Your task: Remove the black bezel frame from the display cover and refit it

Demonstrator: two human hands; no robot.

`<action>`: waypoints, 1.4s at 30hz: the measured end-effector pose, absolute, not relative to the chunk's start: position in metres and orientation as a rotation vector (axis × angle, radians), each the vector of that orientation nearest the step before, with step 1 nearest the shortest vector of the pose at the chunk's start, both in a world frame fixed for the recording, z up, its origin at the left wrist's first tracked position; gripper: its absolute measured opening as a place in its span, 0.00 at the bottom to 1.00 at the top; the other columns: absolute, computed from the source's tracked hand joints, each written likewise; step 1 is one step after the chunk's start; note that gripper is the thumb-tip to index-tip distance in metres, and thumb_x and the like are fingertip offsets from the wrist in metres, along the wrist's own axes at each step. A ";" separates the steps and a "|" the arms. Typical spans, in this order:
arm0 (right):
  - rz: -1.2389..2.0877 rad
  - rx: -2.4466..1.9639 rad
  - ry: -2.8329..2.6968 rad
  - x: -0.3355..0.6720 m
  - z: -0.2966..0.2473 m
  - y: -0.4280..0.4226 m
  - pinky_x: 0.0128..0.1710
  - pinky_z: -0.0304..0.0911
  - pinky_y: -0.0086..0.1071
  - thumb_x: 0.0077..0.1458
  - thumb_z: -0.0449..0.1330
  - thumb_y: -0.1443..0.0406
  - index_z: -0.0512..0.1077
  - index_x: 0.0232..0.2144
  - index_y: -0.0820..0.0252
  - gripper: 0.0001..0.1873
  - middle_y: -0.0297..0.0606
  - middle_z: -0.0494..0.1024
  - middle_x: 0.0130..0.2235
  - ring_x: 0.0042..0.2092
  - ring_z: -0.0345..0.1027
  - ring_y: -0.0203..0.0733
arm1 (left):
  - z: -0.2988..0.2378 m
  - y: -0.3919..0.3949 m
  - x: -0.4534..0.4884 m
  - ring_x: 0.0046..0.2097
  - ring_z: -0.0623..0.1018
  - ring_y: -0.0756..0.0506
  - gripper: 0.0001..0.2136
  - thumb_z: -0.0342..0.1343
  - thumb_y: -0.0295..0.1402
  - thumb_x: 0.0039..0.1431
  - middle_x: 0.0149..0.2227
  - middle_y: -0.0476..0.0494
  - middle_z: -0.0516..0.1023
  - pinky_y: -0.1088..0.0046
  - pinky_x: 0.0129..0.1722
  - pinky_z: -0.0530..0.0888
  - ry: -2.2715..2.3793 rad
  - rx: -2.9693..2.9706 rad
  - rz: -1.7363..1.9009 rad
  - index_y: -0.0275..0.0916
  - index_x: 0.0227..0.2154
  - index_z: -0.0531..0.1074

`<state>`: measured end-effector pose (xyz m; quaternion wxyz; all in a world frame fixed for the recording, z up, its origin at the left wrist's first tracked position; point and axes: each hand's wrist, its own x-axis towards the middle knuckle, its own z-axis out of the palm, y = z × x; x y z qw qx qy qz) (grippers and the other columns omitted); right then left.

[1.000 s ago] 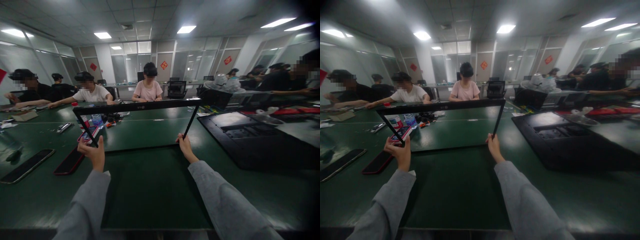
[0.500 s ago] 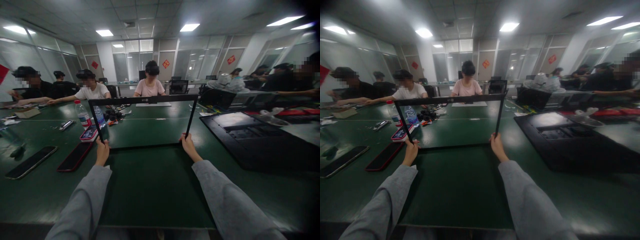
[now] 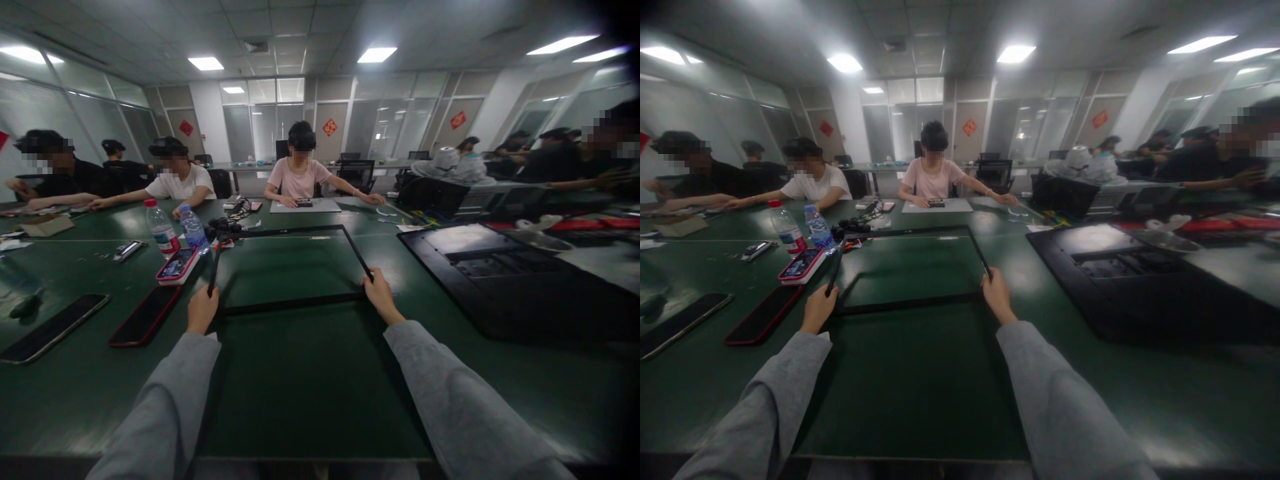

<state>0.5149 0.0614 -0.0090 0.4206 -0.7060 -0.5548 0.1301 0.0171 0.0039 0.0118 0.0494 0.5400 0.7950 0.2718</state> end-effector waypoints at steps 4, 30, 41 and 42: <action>0.267 -1.778 -1.393 0.517 -0.013 0.064 0.44 0.64 0.39 0.57 0.52 0.62 0.70 0.51 0.60 0.20 0.43 0.79 0.39 0.41 0.72 0.48 | 0.013 -0.001 0.018 0.47 0.79 0.35 0.20 0.46 0.40 0.65 0.45 0.32 0.80 0.62 0.43 0.73 2.461 1.678 0.778 0.36 0.50 0.76; -0.063 -1.834 -1.609 0.527 -0.029 0.071 0.53 0.60 0.46 0.54 0.54 0.63 0.78 0.45 0.64 0.20 0.50 0.71 0.44 0.49 0.62 0.53 | 0.001 0.001 0.008 0.50 0.76 0.36 0.22 0.49 0.42 0.63 0.49 0.30 0.76 0.64 0.48 0.72 2.565 1.842 0.631 0.35 0.52 0.77; -0.053 -1.867 -1.631 0.523 -0.024 0.067 0.54 0.59 0.46 0.55 0.54 0.64 0.77 0.45 0.64 0.19 0.51 0.71 0.44 0.50 0.62 0.54 | 0.000 0.002 0.007 0.49 0.76 0.38 0.20 0.47 0.39 0.64 0.48 0.31 0.75 0.65 0.47 0.73 2.558 1.899 0.599 0.35 0.50 0.77; -0.060 -1.872 -1.637 0.523 -0.024 0.067 0.54 0.59 0.46 0.55 0.54 0.64 0.77 0.45 0.65 0.19 0.52 0.71 0.45 0.50 0.62 0.54 | 0.000 0.001 0.008 0.49 0.76 0.38 0.20 0.47 0.39 0.64 0.48 0.31 0.75 0.65 0.48 0.72 2.561 1.908 0.597 0.35 0.50 0.76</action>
